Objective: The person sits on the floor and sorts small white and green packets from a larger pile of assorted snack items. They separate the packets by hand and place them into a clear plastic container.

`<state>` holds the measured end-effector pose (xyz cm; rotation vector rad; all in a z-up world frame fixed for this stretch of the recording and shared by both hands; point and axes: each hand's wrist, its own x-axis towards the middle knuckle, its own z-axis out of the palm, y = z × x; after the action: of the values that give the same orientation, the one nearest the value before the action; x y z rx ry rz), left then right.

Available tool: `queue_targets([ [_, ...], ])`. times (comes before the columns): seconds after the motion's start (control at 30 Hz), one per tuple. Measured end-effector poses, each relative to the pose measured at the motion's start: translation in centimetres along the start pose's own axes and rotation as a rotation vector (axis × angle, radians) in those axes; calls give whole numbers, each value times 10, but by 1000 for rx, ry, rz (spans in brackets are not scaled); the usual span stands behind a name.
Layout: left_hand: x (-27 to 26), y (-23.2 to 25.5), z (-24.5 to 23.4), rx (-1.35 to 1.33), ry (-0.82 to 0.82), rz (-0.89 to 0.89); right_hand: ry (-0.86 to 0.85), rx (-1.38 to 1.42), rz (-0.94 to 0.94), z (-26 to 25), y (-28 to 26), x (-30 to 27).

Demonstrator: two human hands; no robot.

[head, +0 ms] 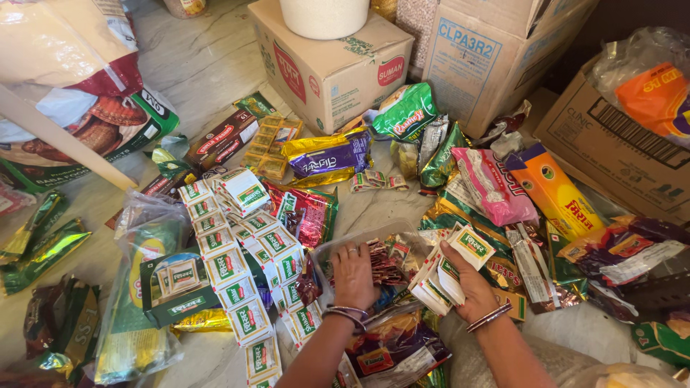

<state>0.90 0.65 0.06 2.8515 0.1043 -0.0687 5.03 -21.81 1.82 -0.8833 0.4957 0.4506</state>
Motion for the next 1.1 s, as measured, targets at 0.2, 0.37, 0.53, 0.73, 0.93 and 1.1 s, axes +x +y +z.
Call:
queue_targets([
  [0.2, 24, -16, -7, 57, -73, 196, 59, -48, -45, -1, 1, 4],
  [0.37, 38, -33, -39, -176, -227, 222, 53, -58, -29, -2, 2, 4],
  [0.53, 45, -32, -85, -474, -346, 176, 54, -45, -33, 0, 1, 3],
  [0.73, 52, -33, -108, -549, -294, 317, 59, -43, -30, 1, -1, 2],
  [0.93, 51, -16, -100, -231, -409, 435, 57, -38, -25, 2, -2, 3],
  [1.1, 51, 0, -68, 247, -483, 494, 65, -51, -60, 1, -3, 3],
])
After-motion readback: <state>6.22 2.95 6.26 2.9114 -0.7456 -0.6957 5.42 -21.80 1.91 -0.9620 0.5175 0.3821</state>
